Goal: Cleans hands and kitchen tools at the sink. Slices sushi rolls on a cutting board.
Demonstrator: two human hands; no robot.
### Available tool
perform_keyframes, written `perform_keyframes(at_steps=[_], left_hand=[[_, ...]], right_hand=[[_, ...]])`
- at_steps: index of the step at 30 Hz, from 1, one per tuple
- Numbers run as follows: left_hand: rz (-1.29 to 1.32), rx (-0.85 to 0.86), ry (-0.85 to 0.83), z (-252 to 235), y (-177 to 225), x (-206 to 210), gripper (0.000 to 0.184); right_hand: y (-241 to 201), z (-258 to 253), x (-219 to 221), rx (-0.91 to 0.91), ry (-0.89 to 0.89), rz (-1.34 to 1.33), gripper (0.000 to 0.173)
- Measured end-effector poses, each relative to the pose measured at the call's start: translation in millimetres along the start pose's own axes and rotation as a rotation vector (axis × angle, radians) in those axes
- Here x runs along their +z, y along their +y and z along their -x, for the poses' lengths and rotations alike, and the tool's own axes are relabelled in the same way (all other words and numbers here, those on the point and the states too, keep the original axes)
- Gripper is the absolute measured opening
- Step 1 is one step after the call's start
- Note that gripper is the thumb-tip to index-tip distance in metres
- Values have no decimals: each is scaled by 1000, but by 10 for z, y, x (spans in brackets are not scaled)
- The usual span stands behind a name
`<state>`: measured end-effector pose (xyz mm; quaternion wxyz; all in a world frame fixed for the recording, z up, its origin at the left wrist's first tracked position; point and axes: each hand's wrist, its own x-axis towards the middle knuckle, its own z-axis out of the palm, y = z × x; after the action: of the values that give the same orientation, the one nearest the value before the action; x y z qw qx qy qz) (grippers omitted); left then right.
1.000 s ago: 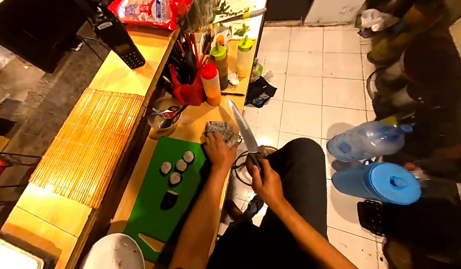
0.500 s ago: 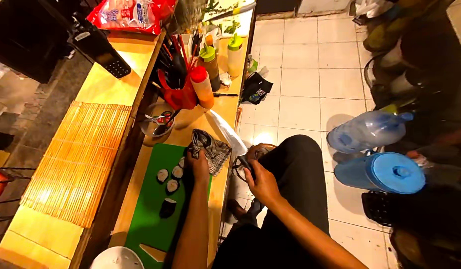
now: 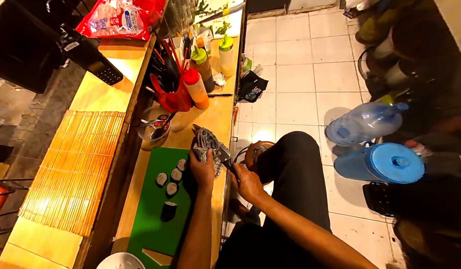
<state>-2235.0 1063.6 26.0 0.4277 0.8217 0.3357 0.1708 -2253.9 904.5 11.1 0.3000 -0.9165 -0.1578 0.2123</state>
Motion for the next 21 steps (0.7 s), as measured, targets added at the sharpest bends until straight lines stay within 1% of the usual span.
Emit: perform_keyframes(at_steps=[1,3,4,7,8,9,11,15,19,21], left_hand=[[-15,-30,-13,-15,1,-7,65],[-66,-56,-35,-57,13,-6,53],[-83,-60,-43,-72,27,-2,47],[-99,-60,-61,-113,122,-9,34],[-97,-50,-62,-121,156,-4,32],[-93,-44,-68,-124,181,1,34],[-97,-36,-77,-133,210,25,38],[-67,-45,-51,-107,171,55,36],[-30,-85,-37,-84,85,12,38],[-16,-104,-42,-85,45,3,41]], right_hand=[[0,3,3,0,10,-9,43],[13,18,17,8,60,-45,44],[33,36,26,13,113,-64,44],[126,90,-13,-2,351,-93,39],[145,107,-60,-6,406,-90,38],[148,132,-102,-7,431,-84,39],[129,158,-132,-20,430,-61,38],[36,96,-22,-42,358,-57,36],[-31,141,-7,-83,459,-95,37],[-30,155,-34,-72,422,-92,38]])
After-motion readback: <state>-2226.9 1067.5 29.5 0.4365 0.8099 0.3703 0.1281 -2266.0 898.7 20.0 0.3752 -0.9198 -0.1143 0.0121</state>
